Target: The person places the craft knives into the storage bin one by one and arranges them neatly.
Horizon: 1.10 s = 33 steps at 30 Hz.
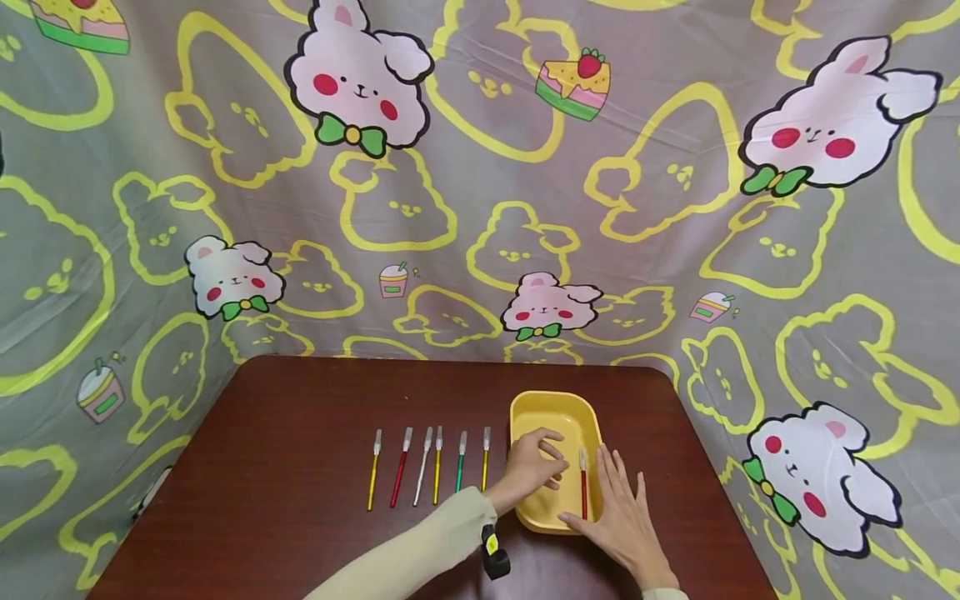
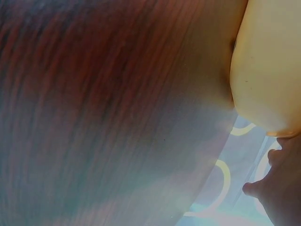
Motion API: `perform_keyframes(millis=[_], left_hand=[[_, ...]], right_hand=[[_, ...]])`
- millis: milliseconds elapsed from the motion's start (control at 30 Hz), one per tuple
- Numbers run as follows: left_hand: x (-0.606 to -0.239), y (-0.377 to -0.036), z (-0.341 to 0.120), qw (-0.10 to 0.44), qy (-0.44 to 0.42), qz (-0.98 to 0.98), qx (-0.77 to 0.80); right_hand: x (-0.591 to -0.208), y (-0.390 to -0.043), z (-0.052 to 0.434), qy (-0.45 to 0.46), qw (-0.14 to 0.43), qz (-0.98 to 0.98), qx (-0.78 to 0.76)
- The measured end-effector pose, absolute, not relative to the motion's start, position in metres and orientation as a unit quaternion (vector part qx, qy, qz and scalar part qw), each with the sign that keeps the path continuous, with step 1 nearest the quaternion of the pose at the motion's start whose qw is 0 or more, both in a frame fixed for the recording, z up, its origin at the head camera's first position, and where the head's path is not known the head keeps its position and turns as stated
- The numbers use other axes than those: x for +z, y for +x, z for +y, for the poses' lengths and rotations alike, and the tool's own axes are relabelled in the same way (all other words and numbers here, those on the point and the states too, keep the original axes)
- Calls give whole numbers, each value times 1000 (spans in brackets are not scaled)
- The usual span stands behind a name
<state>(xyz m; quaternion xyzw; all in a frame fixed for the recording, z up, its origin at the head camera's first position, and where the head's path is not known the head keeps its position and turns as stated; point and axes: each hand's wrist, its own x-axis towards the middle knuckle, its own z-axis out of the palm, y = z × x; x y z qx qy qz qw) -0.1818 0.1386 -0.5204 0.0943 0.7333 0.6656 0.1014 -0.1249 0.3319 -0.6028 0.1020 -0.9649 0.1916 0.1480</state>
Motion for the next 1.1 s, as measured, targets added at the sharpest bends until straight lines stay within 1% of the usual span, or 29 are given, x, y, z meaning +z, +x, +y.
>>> perform_keyframes(millis=[100, 300, 533, 767, 967, 1100], left_hand=[[-519, -179, 127, 94, 98, 726, 674], [-519, -175, 102, 80, 113, 725, 675], [-523, -180, 74, 61, 101, 735, 668], [-516, -184, 47, 59, 87, 739, 666], [-521, -187, 26, 20, 88, 767, 635], [-529, -188, 10, 8, 76, 778, 623]], right_hand=[[-603, -125, 332, 107, 156, -962, 195], [-604, -125, 333, 104, 149, -964, 194], [-604, -124, 333, 103, 151, -964, 193], [-604, -124, 333, 102, 151, -964, 194], [-602, -123, 332, 104, 148, -964, 197], [-602, -123, 332, 102, 145, -965, 194]])
